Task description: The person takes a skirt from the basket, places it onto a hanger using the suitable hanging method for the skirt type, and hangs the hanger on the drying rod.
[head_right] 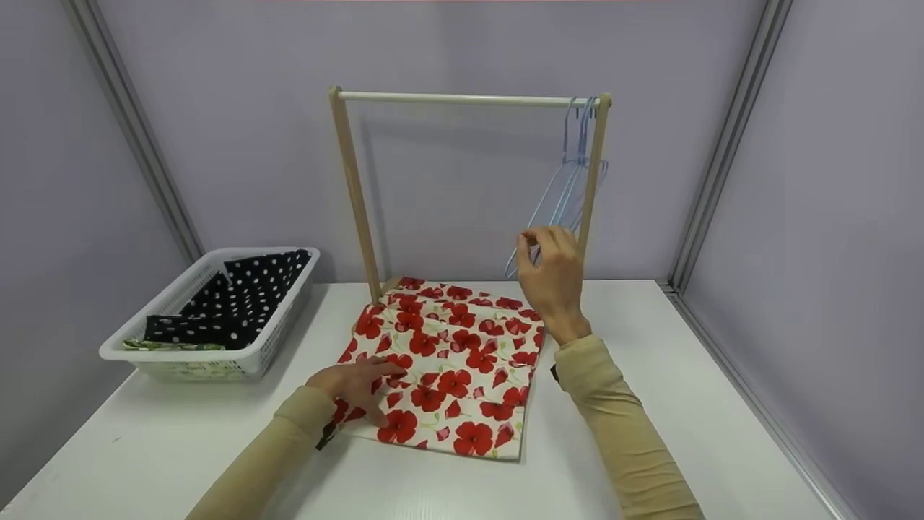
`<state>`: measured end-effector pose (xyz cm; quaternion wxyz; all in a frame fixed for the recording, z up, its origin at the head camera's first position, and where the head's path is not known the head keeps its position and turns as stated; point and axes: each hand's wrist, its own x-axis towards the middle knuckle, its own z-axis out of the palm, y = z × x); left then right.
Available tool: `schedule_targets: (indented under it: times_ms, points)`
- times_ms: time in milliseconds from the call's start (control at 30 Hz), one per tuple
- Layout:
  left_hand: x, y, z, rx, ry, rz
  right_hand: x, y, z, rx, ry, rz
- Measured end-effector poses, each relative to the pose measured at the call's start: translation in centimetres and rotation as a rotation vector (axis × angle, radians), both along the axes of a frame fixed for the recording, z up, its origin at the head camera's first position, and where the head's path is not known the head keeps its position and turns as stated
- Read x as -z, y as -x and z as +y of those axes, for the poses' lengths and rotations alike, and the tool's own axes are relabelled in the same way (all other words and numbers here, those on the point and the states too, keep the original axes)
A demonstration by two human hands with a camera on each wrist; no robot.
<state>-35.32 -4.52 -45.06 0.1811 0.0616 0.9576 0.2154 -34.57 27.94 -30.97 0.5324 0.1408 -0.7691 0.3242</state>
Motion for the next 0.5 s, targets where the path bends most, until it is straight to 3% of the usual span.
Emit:
schedule_targets:
  times_ms: [333,500]
  points:
    - [0.0,-0.1,-0.3,0.028,-0.001,0.004,-1.0,0.1,-1.2,0.172,-0.307,-0.129]
    - [0.0,-0.1,-0.2,0.019,-0.011,-0.003,-1.0,-0.1,-1.3,0.209,-0.406,-0.184]
